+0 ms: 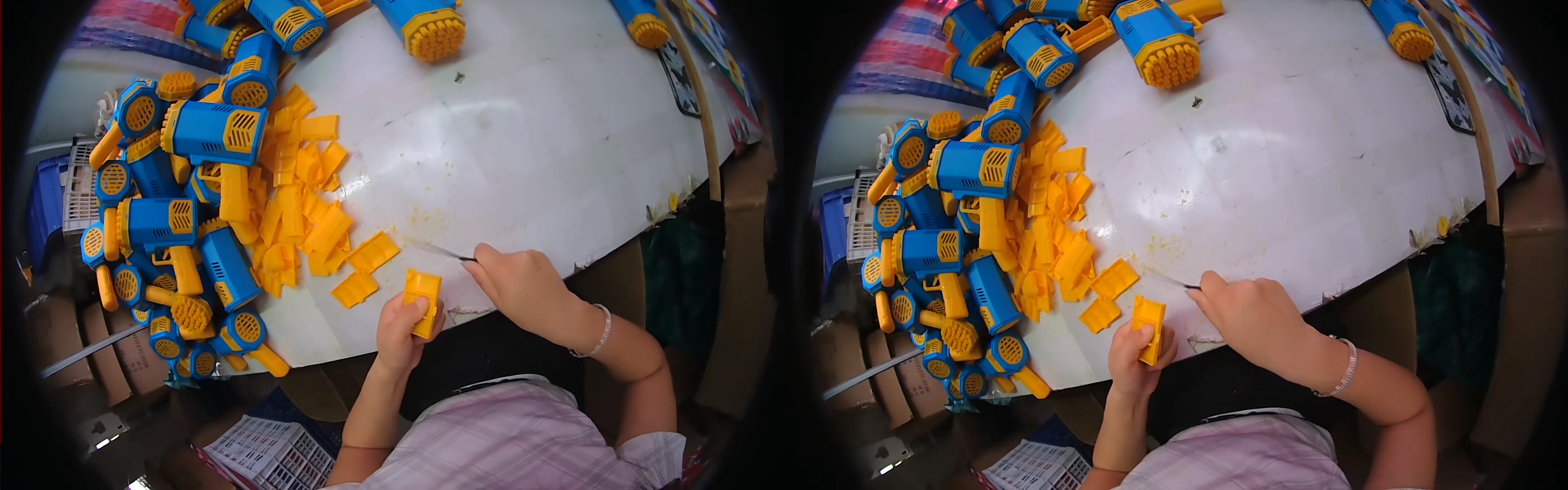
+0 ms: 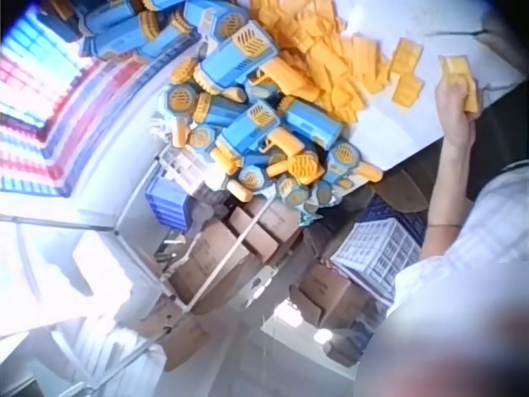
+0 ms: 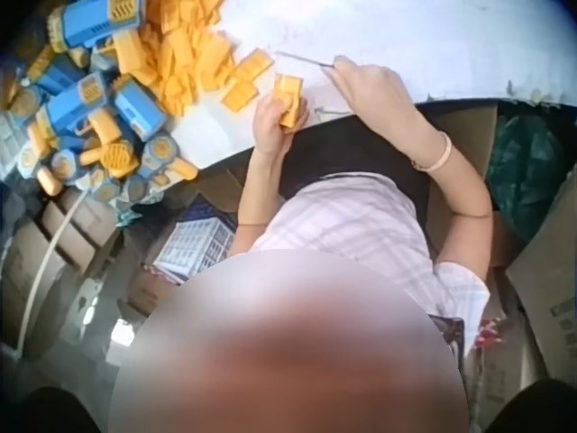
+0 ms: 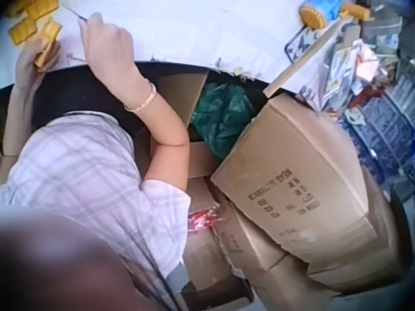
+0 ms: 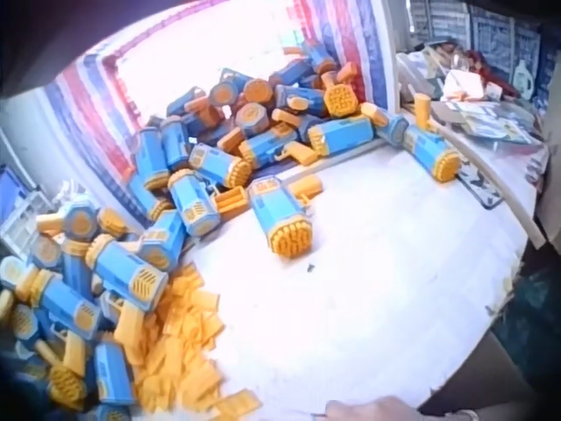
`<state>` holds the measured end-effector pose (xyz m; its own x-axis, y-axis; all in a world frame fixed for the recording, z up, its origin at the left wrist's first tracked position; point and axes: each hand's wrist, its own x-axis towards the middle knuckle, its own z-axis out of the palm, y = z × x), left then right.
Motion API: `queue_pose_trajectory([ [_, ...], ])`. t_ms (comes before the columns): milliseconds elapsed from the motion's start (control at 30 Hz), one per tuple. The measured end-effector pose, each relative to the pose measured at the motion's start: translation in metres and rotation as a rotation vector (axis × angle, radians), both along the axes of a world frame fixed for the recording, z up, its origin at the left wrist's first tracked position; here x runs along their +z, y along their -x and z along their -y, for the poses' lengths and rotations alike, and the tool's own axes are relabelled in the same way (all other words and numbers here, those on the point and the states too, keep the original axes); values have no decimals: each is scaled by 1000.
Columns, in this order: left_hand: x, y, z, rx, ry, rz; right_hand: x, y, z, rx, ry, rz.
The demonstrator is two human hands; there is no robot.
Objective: Assembling plastic toy bubble guns by trimming parts and fitting them together.
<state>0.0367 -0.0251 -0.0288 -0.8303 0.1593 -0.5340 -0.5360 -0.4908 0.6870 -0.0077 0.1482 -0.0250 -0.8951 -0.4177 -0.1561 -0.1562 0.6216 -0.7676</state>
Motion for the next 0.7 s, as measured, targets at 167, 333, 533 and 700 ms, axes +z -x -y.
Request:
queue_pose_trajectory([
  [167, -1, 3, 4, -18, -38, -4, 1, -4, 1, 126, 16, -94],
  [333, 3, 1, 3, 25, -94, -46, 11, -10, 4, 170, 39, -61],
  [533, -2, 1, 8, -10, -138, -58, 16, -12, 7, 175, 40, -42],
  [700, 0, -2, 8, 5, -9, -39, 7, 3, 1, 49, -14, -58],
])
